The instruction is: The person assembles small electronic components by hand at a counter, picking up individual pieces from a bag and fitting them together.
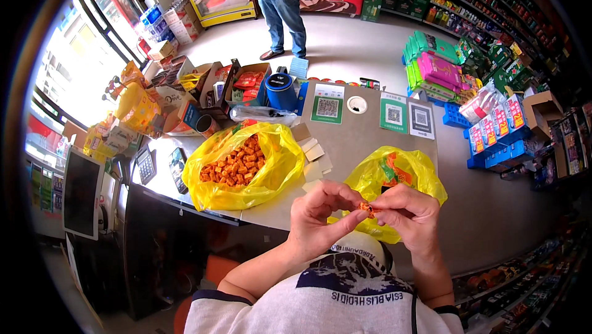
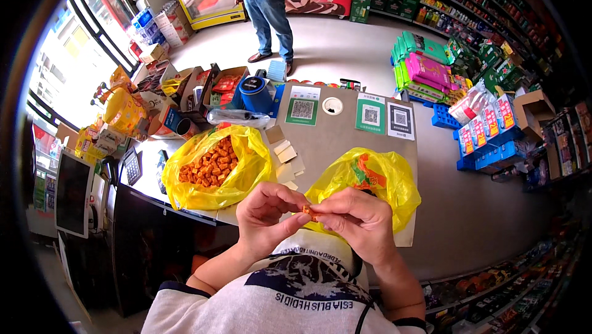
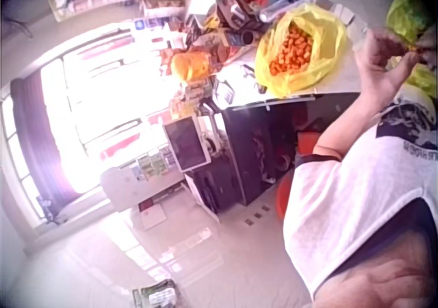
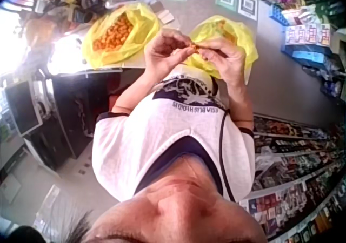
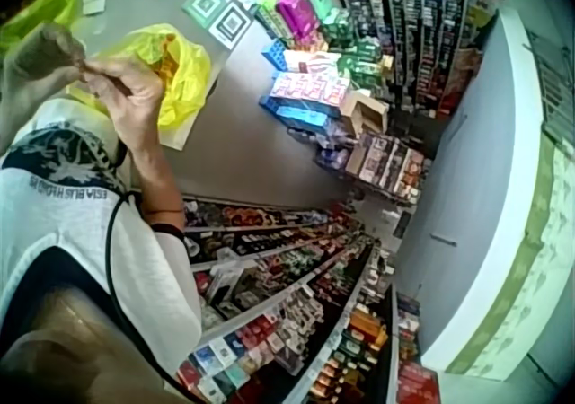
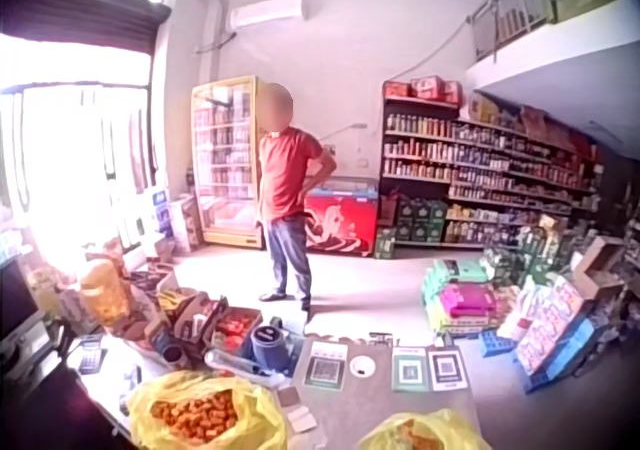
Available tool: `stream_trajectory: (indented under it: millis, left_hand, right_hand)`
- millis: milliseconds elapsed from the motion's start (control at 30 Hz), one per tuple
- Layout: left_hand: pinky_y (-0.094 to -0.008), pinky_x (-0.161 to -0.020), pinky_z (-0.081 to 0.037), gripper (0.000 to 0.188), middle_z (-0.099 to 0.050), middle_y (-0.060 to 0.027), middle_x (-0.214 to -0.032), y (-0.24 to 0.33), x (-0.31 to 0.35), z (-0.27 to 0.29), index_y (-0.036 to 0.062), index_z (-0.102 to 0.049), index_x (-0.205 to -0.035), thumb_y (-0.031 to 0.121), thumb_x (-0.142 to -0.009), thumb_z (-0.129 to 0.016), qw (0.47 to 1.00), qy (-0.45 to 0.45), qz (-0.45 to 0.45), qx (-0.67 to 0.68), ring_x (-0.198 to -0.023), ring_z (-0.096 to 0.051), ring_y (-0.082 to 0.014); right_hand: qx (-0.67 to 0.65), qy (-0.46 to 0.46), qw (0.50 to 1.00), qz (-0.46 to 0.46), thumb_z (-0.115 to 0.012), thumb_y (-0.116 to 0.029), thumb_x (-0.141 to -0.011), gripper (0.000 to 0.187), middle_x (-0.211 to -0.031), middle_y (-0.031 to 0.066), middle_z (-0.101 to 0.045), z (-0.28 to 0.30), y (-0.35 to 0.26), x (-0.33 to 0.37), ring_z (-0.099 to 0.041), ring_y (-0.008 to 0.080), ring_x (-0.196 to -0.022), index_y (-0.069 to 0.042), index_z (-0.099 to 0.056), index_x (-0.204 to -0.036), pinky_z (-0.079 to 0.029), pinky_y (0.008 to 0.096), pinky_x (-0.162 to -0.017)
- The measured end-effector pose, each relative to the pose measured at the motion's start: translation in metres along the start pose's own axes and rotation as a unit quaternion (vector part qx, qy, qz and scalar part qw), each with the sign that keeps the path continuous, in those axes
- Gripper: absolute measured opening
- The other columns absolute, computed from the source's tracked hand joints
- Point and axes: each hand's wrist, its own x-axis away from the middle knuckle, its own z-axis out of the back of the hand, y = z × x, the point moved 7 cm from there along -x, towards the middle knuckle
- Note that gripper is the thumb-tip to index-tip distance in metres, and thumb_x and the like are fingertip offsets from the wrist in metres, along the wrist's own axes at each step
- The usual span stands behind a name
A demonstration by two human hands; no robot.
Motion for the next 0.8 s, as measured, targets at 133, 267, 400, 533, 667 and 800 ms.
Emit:
stream_trajectory:
  millis: [133, 267, 400, 533, 667, 800]
  left_hand:
    - [-0.0290, -0.077, -0.049, 0.018, -0.060, -0.0139, -0.092, 0.005, 0.002, -0.002, -0.0073, -0.059, -0.093, -0.010, -0.075, -0.061, 0.999, -0.011, -0.003, -0.036, -0.087, -0.058, -0.0182]
    - [-0.0290, -0.076, -0.049, 0.017, -0.059, -0.0148, -0.092, 0.011, 0.005, -0.004, -0.0072, -0.060, -0.092, -0.009, -0.076, -0.061, 0.993, -0.040, -0.039, -0.106, -0.087, -0.058, -0.0188]
    - [-0.0272, -0.075, -0.049, 0.016, -0.060, -0.0136, -0.093, 0.007, 0.005, -0.006, -0.0052, -0.062, -0.093, -0.007, -0.077, -0.061, 0.996, -0.039, -0.044, -0.071, -0.085, -0.059, -0.0173]
    - [-0.0258, -0.077, -0.050, 0.014, -0.059, -0.0119, -0.095, -0.003, 0.005, -0.006, -0.0048, -0.061, -0.093, -0.007, -0.079, -0.059, 0.999, -0.028, 0.005, 0.025, -0.087, -0.059, -0.0159]
    - [-0.0263, -0.080, -0.049, 0.013, -0.059, -0.0107, -0.095, -0.005, 0.005, -0.005, -0.0059, -0.059, -0.093, -0.006, -0.080, -0.059, 0.999, -0.028, 0.022, 0.031, -0.089, -0.058, -0.0155]
    - [-0.0258, -0.080, -0.048, 0.013, -0.060, -0.0084, -0.094, -0.008, 0.005, -0.005, -0.0048, -0.058, -0.094, -0.004, -0.082, -0.059, 0.995, -0.019, 0.067, 0.075, -0.088, -0.058, -0.0139]
  right_hand:
    - [0.075, -0.029, 0.992, 0.093, -0.067, 0.002, -0.073, 0.017, -0.082, 0.0081, -0.062, 0.003, -0.011, -0.002, -0.061, 0.0156, -0.070, 0.000, -0.066, -0.089, -0.048, 0.0222, -0.062]
    - [0.126, -0.067, 0.982, 0.122, -0.068, 0.002, -0.070, 0.020, -0.084, 0.0096, -0.063, -0.003, -0.022, -0.002, -0.062, 0.0187, -0.075, -0.001, -0.066, -0.090, -0.049, 0.0251, -0.066]
    - [0.147, -0.064, 0.977, 0.139, -0.070, 0.002, -0.069, 0.023, -0.084, 0.0097, -0.062, -0.003, -0.023, 0.001, -0.062, 0.0193, -0.075, -0.002, -0.066, -0.091, -0.050, 0.0260, -0.067]
    - [0.168, -0.051, 0.972, 0.156, -0.070, 0.002, -0.069, 0.022, -0.084, 0.0099, -0.062, -0.002, -0.025, 0.003, -0.062, 0.0195, -0.074, -0.002, -0.066, -0.089, -0.050, 0.0261, -0.066]
    - [0.178, -0.045, 0.966, 0.181, -0.071, 0.002, -0.067, 0.024, -0.083, 0.0102, -0.061, -0.004, -0.028, 0.004, -0.061, 0.0201, -0.072, -0.002, -0.064, -0.089, -0.050, 0.0272, -0.063]
    - [0.234, -0.022, 0.949, 0.211, -0.072, 0.003, -0.065, 0.027, -0.081, 0.0093, -0.060, -0.006, -0.030, 0.006, -0.061, 0.0198, -0.069, -0.004, -0.062, -0.090, -0.050, 0.0270, -0.060]
